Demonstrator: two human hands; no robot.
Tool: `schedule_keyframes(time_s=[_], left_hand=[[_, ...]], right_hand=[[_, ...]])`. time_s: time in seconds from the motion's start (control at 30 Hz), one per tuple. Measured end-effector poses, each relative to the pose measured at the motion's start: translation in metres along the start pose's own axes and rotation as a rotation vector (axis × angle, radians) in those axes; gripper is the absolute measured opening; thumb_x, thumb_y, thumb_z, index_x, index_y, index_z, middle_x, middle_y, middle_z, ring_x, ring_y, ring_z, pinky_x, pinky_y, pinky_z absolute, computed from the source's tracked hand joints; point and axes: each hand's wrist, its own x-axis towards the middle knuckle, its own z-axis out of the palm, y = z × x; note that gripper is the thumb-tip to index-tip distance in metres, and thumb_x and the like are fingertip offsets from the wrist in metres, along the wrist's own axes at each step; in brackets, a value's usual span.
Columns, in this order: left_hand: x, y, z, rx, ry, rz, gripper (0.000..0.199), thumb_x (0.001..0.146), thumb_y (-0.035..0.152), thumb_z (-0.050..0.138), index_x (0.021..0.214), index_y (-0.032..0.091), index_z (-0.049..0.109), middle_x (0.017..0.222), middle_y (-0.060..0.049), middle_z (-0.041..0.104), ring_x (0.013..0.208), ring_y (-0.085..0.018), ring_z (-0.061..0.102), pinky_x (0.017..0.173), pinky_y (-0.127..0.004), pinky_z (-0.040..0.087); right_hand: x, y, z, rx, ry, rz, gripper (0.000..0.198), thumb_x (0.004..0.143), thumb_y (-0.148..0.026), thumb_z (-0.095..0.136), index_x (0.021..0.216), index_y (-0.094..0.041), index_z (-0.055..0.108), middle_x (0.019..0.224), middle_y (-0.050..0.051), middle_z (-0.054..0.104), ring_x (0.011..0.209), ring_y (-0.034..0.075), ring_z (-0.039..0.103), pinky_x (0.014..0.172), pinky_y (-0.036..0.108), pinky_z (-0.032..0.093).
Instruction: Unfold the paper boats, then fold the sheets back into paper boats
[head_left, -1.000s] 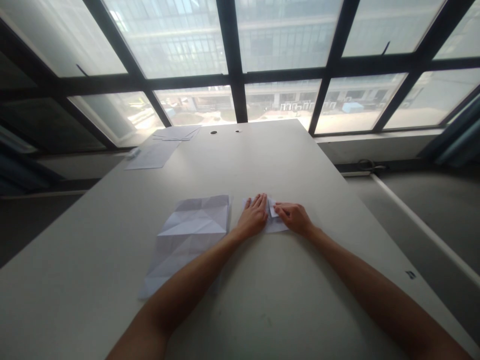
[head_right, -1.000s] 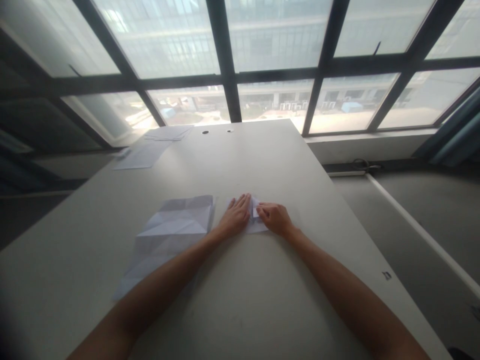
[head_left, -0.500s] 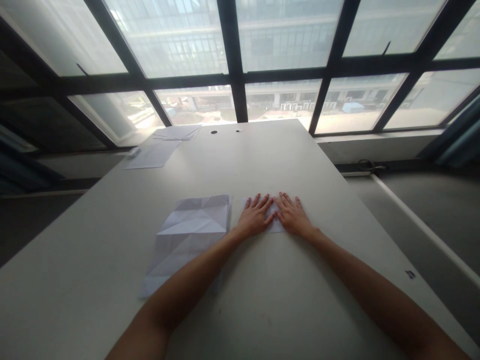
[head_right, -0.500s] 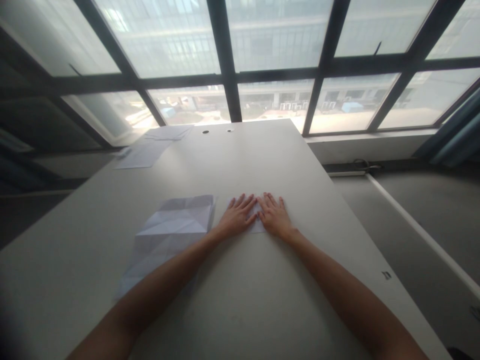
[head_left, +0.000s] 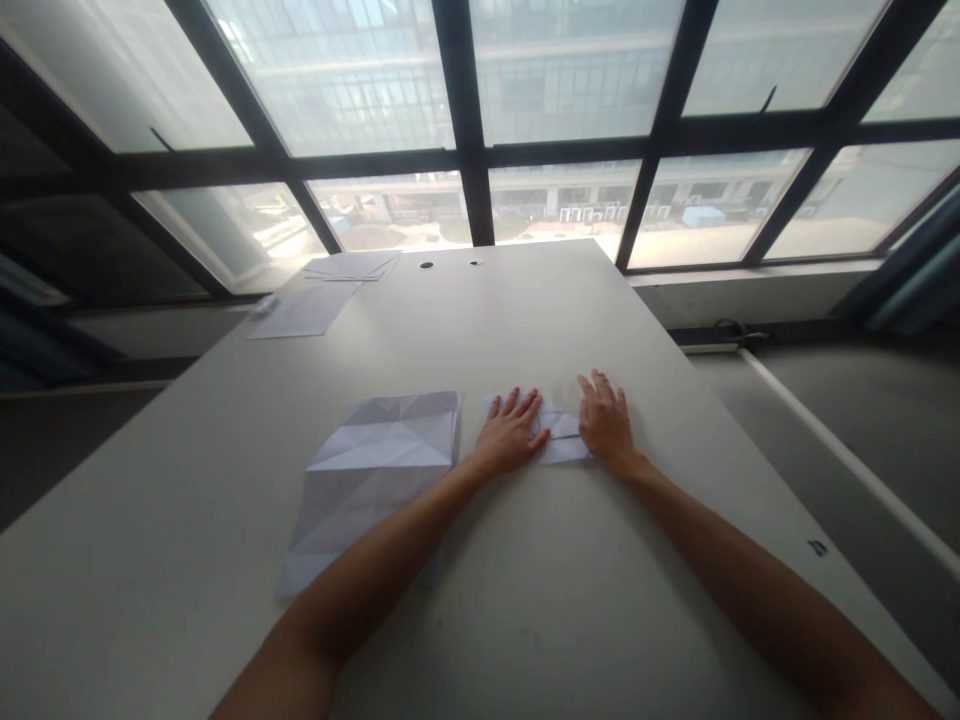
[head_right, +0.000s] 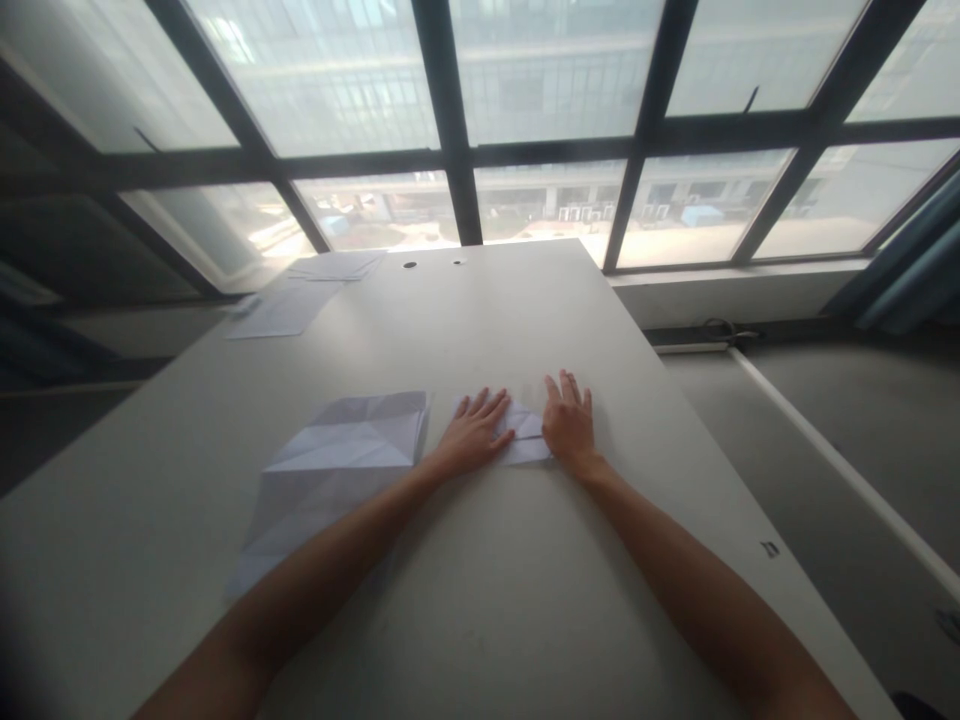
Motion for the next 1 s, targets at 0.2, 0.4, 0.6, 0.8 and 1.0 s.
schedule_keyframes(time_s=[0.2,0.4,0.6,0.8,1.0], left_hand=[[0.0,0.002,0.001,-0.002,0.021,-0.003,0.063,0.099,0.052,0.028,0.155,0.025,0.022,0.161,-0.002,0.025,0.15,-0.029,0.013,0.119,-0.053,0.015],[0.0,0.0,0.002,0.004,0.011,-0.009,0.058,0.1,0.045,0.028,0.155,0.026,0.023,0.162,-0.001,0.024,0.15,-0.028,0.013,0.119,-0.053,0.018],[-0.001,0.0,0.0,0.002,0.006,-0.014,0.06,0.099,0.047,0.03,0.155,0.027,0.022,0.162,-0.001,0.023,0.15,-0.027,0.012,0.119,-0.052,0.016],[-0.001,0.0,0.0,0.003,0.013,-0.014,0.06,0.099,0.047,0.03,0.155,0.025,0.024,0.161,-0.001,0.024,0.15,-0.028,0.013,0.12,-0.052,0.016],[-0.002,0.0,-0.001,0.002,0.013,-0.009,0.061,0.099,0.047,0.029,0.155,0.022,0.025,0.161,-0.001,0.024,0.15,-0.028,0.013,0.12,-0.053,0.015]], right_hand=[[-0.009,-0.023,0.004,0.128,-0.106,-0.378,0.06,0.093,-0.014,0.032,0.152,-0.013,0.032,0.159,0.01,0.028,0.148,0.02,0.02,0.12,0.041,0.021],[-0.011,-0.024,0.013,0.119,-0.251,-0.381,0.057,0.098,-0.027,0.03,0.152,-0.009,0.032,0.158,0.012,0.031,0.147,0.022,0.026,0.12,0.043,0.018],[-0.011,-0.023,0.012,0.077,-0.255,-0.37,0.056,0.099,-0.029,0.029,0.152,-0.011,0.031,0.158,0.012,0.03,0.148,0.022,0.023,0.12,0.047,0.015],[-0.012,-0.018,0.014,0.01,-0.232,-0.258,0.058,0.094,-0.016,0.028,0.152,-0.016,0.032,0.158,0.013,0.029,0.148,0.027,0.022,0.117,0.055,0.018],[-0.012,-0.008,0.012,-0.053,-0.17,-0.054,0.064,0.087,-0.008,0.033,0.15,-0.017,0.037,0.157,0.016,0.031,0.147,0.029,0.024,0.116,0.057,0.019]])
